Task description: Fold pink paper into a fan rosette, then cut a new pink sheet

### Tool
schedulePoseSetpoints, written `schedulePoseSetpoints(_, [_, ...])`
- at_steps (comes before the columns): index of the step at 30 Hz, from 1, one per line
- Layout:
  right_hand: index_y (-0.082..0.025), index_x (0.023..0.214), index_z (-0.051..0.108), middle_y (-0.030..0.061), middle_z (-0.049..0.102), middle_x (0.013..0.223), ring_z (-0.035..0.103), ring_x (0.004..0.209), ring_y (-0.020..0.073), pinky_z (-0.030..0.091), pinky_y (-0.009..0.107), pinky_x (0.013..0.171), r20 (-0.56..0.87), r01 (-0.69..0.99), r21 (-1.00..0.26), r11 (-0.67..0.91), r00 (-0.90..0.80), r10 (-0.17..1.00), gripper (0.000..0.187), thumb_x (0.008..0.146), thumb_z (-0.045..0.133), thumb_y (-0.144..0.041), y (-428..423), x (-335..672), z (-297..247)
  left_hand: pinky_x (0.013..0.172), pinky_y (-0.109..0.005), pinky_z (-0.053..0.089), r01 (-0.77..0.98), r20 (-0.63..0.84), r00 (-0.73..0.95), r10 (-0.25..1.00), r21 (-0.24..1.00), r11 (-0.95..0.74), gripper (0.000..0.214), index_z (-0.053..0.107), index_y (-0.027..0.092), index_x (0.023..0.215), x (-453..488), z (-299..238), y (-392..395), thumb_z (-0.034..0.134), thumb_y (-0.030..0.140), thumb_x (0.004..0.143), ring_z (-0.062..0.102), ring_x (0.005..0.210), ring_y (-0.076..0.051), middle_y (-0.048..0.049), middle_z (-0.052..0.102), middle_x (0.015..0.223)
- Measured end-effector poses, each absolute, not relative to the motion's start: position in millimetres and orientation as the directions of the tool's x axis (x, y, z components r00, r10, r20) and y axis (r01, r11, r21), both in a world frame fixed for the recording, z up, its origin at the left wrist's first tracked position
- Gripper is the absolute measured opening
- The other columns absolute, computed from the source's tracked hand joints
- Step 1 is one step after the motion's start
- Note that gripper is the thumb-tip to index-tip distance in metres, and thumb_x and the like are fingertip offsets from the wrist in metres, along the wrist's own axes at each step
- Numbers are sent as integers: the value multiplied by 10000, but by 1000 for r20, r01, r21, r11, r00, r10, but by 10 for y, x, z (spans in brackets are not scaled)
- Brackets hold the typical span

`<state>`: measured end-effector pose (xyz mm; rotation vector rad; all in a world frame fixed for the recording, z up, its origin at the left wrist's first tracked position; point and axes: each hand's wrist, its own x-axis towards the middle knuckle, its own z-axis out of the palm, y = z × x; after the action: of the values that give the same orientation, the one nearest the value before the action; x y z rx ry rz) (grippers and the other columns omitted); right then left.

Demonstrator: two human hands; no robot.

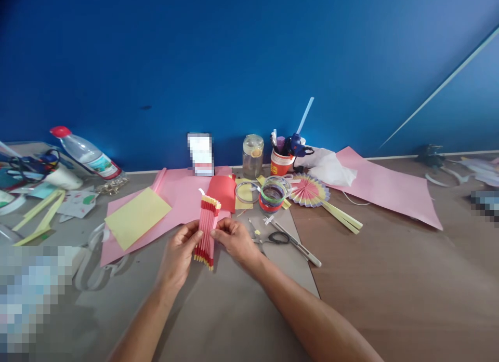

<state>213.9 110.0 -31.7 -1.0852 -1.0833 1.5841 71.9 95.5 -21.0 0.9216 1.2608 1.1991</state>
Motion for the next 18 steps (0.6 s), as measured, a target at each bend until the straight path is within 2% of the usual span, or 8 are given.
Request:
schedulePoseSetpoints(4, [-176, 677, 541, -52, 454, 578, 333, 522, 75, 262, 227, 499, -159, -206, -957, -203, -212, 964, 307, 640, 700, -435, 1091, 2124, -331, 687, -242, 479, -137, -177, -79, 981, 977, 166, 283, 632, 158, 917, 730, -199, 945, 698, 323, 698, 612, 761, -147, -19, 677, 819])
schedulePoseSetpoints(10, [-168, 699, 551, -41, 484, 601, 384, 549, 87, 317, 229, 534, -178, -179, -961, -213, -191, 965, 301, 652, 703, -423, 1095, 2112, -407, 658, -248, 467, -21, -113, -114, 987, 994, 111, 234, 619, 157, 856, 754, -239, 938, 682, 323, 705, 594, 713, -149, -23, 658, 778])
schedulePoseSetpoints(14, [-170, 708, 536, -40, 500, 613, 421, 564, 97, 355, 241, 570, -187, -210, -950, -232, -215, 959, 329, 636, 723, -432, 1089, 2111, -414, 594, -231, 445, 8, -122, -120, 985, 992, 123, 202, 613, 159, 793, 750, -277, 927, 679, 324, 697, 561, 631, -126, 0, 629, 706])
schedulePoseSetpoints(18, [-176, 714, 529, -45, 499, 613, 420, 559, 94, 363, 242, 572, -197, -225, -941, -251, -240, 951, 339, 634, 725, -441, 1081, 2109, -389, 595, -225, 435, 26, -123, -90, 988, 992, 126, 176, 626, 157, 766, 754, -272, 910, 666, 319, 710, 552, 622, -118, 7, 625, 678])
